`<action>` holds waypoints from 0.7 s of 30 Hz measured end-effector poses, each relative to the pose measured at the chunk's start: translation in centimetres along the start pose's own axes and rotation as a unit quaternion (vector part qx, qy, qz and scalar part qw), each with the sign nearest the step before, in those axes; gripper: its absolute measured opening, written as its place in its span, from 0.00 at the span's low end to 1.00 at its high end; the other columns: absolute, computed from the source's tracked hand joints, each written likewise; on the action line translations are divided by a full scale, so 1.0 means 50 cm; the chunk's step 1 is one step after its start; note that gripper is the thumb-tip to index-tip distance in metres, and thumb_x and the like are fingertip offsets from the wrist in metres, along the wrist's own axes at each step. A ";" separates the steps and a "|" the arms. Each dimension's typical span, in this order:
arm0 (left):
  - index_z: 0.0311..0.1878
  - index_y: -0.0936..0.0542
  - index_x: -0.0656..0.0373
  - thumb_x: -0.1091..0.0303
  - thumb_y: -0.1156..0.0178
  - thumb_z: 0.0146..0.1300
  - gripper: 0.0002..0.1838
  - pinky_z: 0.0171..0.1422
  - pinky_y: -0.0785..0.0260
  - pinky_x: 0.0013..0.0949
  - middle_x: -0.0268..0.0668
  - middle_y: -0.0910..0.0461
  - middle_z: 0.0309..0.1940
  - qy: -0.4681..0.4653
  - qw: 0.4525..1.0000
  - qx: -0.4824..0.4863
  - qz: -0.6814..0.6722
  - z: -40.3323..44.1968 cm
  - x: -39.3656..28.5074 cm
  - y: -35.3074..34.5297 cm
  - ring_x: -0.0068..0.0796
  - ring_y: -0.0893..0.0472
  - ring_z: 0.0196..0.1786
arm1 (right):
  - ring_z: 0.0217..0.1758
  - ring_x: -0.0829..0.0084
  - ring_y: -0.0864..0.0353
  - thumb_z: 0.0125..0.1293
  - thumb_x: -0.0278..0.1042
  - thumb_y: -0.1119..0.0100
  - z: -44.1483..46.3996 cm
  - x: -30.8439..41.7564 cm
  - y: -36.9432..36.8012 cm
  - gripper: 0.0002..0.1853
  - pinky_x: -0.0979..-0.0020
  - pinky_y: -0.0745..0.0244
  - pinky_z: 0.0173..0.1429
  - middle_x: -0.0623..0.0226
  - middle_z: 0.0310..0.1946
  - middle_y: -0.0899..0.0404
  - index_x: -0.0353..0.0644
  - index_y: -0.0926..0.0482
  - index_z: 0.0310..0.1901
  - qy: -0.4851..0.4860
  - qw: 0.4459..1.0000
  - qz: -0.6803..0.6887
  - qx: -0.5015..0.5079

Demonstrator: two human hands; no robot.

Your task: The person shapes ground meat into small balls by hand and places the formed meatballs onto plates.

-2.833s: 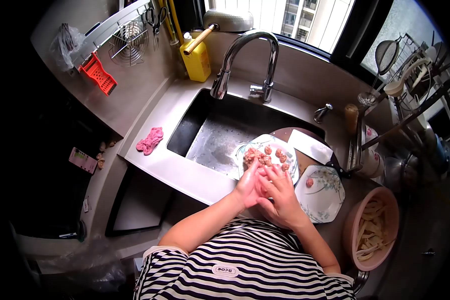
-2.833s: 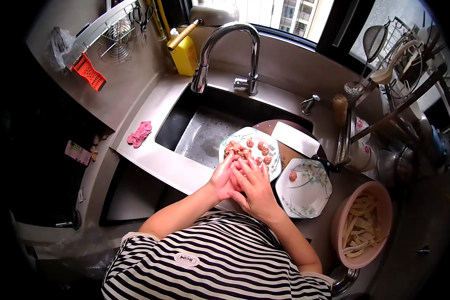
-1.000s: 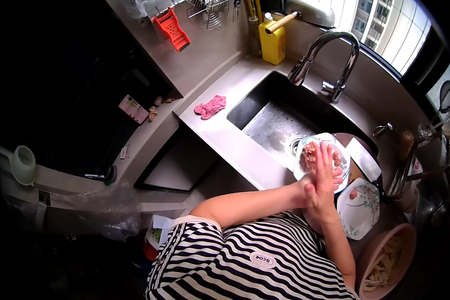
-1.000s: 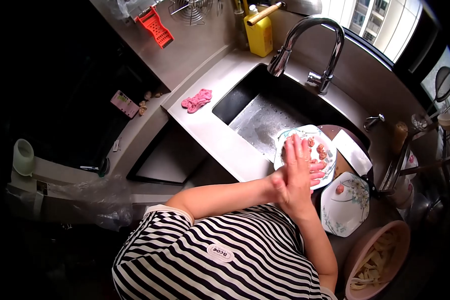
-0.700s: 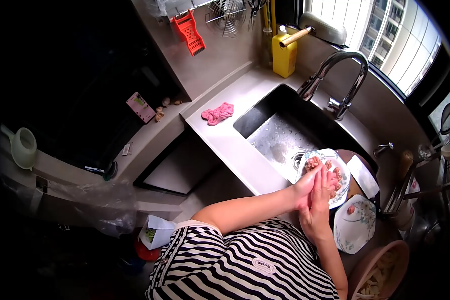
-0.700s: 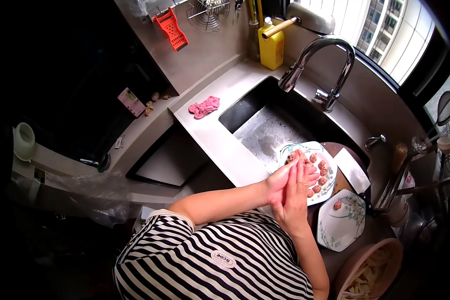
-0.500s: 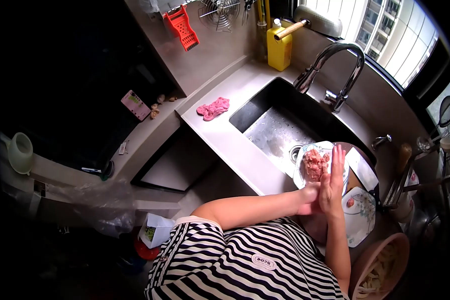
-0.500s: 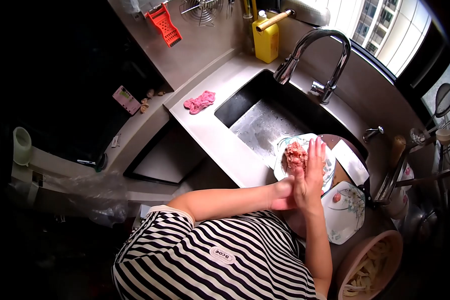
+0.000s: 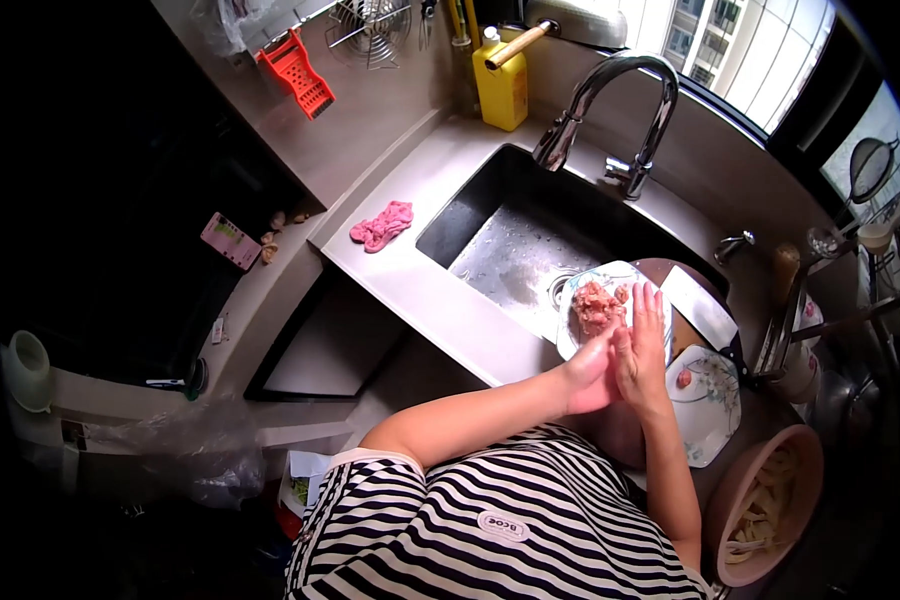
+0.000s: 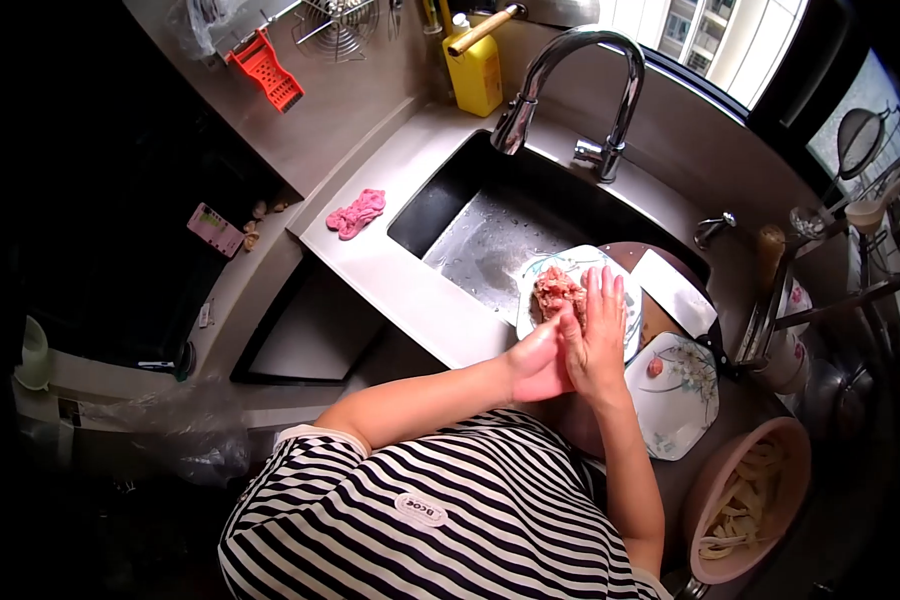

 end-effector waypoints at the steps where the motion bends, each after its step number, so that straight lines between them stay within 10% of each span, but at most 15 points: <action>1: 0.67 0.44 0.52 0.33 0.67 0.62 0.38 0.69 0.48 0.39 0.37 0.40 0.65 -0.007 1.000 -0.002 0.006 -0.009 -0.020 0.002 0.35 0.40 0.66 | 0.71 0.47 0.58 0.65 0.58 0.61 -0.013 0.010 -0.004 0.37 0.54 0.63 0.71 0.47 0.67 0.51 0.36 0.46 0.66 0.018 1.000 -0.005 0.018; 7: 0.70 0.52 0.52 0.36 0.64 0.63 0.39 0.72 0.55 0.43 0.40 0.53 0.70 -0.059 0.995 -0.013 0.075 0.003 -0.037 0.037 0.40 0.49 0.71 | 0.71 0.45 0.56 0.62 0.53 0.54 -0.030 0.115 -0.044 0.36 0.51 0.63 0.70 0.47 0.67 0.52 0.36 0.46 0.66 0.119 0.987 0.103 0.024; 12: 0.55 0.28 0.57 0.47 0.63 0.68 0.26 0.67 0.45 0.46 0.42 0.27 0.54 0.036 0.976 0.187 -0.110 0.003 -0.040 0.053 0.38 0.31 0.60 | 0.72 0.48 0.59 0.63 0.54 0.54 -0.001 -0.022 0.020 0.35 0.43 0.67 0.69 0.52 0.68 0.53 0.43 0.46 0.67 -0.023 0.980 -0.191 -0.051; 14: 0.46 0.24 0.60 0.48 0.62 0.69 0.26 0.62 0.37 0.46 0.42 0.21 0.43 0.007 1.000 0.022 0.009 -0.025 -0.063 0.033 0.39 0.25 0.52 | 0.72 0.48 0.59 0.64 0.58 0.56 -0.012 -0.029 0.051 0.36 0.46 0.64 0.69 0.51 0.67 0.51 0.42 0.45 0.66 -0.029 0.991 -0.106 -0.069; 16: 0.38 0.23 0.64 0.49 0.60 0.69 0.26 0.36 0.24 0.30 0.41 0.20 0.34 -0.016 0.987 -0.127 0.095 -0.034 -0.073 0.022 0.34 0.19 0.34 | 0.70 0.50 0.52 0.65 0.58 0.57 -0.021 -0.044 0.062 0.35 0.55 0.56 0.69 0.50 0.65 0.46 0.38 0.42 0.64 -0.034 0.992 0.034 -0.120; 21: 0.21 0.32 0.52 0.47 0.56 0.66 0.23 0.12 0.48 0.15 0.30 0.33 0.17 -0.016 0.993 -0.076 0.086 -0.032 -0.077 0.047 0.15 0.39 0.13 | 0.60 0.63 0.35 0.69 0.52 0.60 -0.041 -0.064 0.050 0.29 0.68 0.40 0.61 0.54 0.58 0.35 0.35 0.37 0.61 -0.075 0.959 0.240 -0.134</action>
Point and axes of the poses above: each hand's wrist, its own z-axis towards the middle knuckle, its own y-axis out of the back of the hand, x = y × z, the point moved 5 cm from there along z, towards the middle knuckle
